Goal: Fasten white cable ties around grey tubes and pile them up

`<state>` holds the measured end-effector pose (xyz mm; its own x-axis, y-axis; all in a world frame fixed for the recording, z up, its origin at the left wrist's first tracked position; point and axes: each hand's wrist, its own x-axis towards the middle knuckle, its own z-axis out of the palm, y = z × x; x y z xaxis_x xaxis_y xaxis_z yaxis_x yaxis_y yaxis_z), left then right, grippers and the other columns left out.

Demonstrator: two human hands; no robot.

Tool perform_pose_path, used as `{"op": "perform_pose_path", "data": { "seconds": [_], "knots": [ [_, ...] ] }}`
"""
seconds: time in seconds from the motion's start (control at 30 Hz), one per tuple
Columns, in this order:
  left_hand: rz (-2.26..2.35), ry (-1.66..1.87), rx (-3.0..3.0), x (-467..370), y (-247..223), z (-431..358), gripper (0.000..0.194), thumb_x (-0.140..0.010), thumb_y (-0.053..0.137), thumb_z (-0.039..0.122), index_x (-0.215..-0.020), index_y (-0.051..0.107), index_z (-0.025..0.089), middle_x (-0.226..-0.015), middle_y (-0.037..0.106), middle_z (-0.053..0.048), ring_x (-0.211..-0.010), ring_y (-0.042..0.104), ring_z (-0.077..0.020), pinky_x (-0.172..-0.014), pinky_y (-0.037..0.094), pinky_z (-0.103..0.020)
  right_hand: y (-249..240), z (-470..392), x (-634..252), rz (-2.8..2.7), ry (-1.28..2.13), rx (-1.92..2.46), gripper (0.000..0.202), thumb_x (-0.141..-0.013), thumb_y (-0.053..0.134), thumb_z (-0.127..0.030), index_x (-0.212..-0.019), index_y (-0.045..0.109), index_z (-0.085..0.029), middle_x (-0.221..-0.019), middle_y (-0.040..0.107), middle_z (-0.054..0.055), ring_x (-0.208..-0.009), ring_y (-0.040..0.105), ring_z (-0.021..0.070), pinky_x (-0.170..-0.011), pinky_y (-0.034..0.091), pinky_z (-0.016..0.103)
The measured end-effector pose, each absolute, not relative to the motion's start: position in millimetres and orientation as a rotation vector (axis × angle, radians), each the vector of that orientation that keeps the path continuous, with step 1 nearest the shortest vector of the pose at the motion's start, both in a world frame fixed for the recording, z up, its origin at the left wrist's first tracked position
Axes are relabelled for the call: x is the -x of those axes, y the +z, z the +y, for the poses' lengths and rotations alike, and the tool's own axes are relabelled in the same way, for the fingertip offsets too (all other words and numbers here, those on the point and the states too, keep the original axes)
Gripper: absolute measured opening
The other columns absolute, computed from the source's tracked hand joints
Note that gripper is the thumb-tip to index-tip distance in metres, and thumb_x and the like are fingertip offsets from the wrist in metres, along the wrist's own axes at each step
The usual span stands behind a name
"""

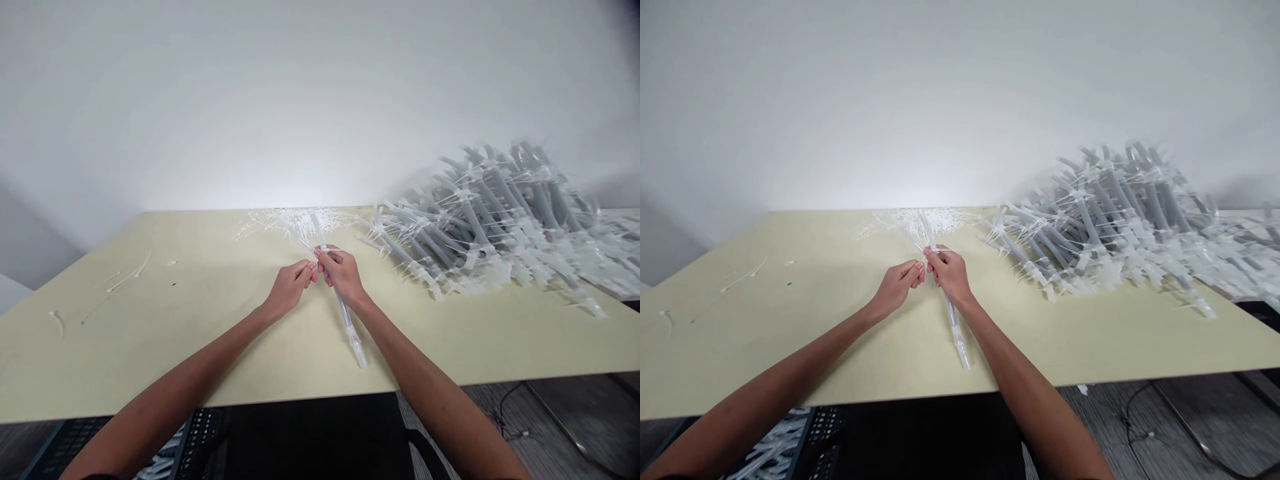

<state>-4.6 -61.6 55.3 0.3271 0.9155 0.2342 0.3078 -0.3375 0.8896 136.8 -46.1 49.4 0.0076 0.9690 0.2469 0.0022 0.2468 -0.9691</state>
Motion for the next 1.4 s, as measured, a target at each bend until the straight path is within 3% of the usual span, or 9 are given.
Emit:
{"op": "perform_pose_path", "data": {
  "seconds": [0.4, 0.6, 0.8, 1.13, 1.27, 1.4],
  "knots": [
    [0.856, 1.118, -1.497, 13.7, 51.5, -44.3, 0.033, -0.085, 0.040, 0.045, -0.086, 0.057, 0.016, -0.072, 0.051, -0.002, -0.065, 0.046, -0.0122, -0.066, 0.038, -0.027, 60.8, -52.8, -139.6, -1.203, 1.360, 0.837, 0.044, -0.080, 0.047, -0.050, -0.099, 0.060, -0.012, -0.058, 0.055, 0.000, -0.036, 0.035, 0.0053, -0.032, 0.025, 0.019],
    [0.803, 1.120, -1.528, 9.3, 58.9, -48.8, 0.028, -0.083, 0.047, 0.040, -0.087, 0.057, 0.014, -0.072, 0.052, -0.002, -0.068, 0.045, -0.0121, -0.067, 0.038, -0.026, 62.5, -54.0, -136.3, -1.292, 1.379, 0.834, 0.040, -0.079, 0.049, -0.046, -0.060, 0.060, -0.012, -0.047, 0.049, 0.000, -0.035, 0.037, 0.0055, -0.033, 0.023, 0.021],
    [0.794, 1.126, -1.565, 7.1, 63.3, -52.3, 0.032, -0.083, 0.048, 0.039, -0.101, 0.055, 0.013, -0.071, 0.052, -0.002, -0.073, 0.050, -0.0135, -0.069, 0.039, -0.026, 67.8, -58.2, -133.3, -1.322, 1.379, 0.892, 0.043, -0.079, 0.048, -0.050, -0.058, 0.058, -0.014, -0.042, 0.044, -0.002, -0.035, 0.034, 0.0055, -0.035, 0.024, 0.020],
    [0.795, 1.163, -1.596, 8.1, 58.4, -51.0, 0.027, -0.083, 0.048, 0.041, -0.086, 0.053, 0.015, -0.074, 0.056, -0.002, -0.068, 0.049, -0.0117, -0.068, 0.041, -0.026, 66.7, -58.5, -132.2, -1.280, 1.412, 0.835, 0.041, -0.080, 0.048, -0.047, -0.059, 0.057, -0.013, -0.043, 0.045, -0.002, -0.034, 0.032, 0.0045, -0.035, 0.022, 0.020],
    [0.864, 1.000, -1.557, 13.8, 47.0, -46.8, 0.039, -0.085, 0.038, 0.050, -0.083, 0.054, 0.014, -0.073, 0.056, -0.004, -0.065, 0.050, -0.0126, -0.064, 0.041, -0.027, 62.9, -55.1, -133.7, -1.189, 1.431, 0.852, 0.034, -0.075, 0.056, -0.047, -0.072, 0.059, -0.013, -0.051, 0.050, -0.002, -0.036, 0.033, 0.0040, -0.034, 0.022, 0.019],
    [0.968, 0.892, -1.708, 18.6, 44.7, -45.3, 0.045, -0.086, 0.033, 0.050, -0.069, 0.055, 0.015, -0.059, 0.050, -0.001, -0.060, 0.046, -0.0123, -0.063, 0.037, -0.026, 57.8, -49.3, -138.4, -1.156, 1.386, 0.875, 0.035, -0.071, 0.060, -0.046, -0.086, 0.059, -0.015, -0.058, 0.052, -0.002, -0.038, 0.034, 0.0043, -0.032, 0.020, 0.018]
  ]
}}
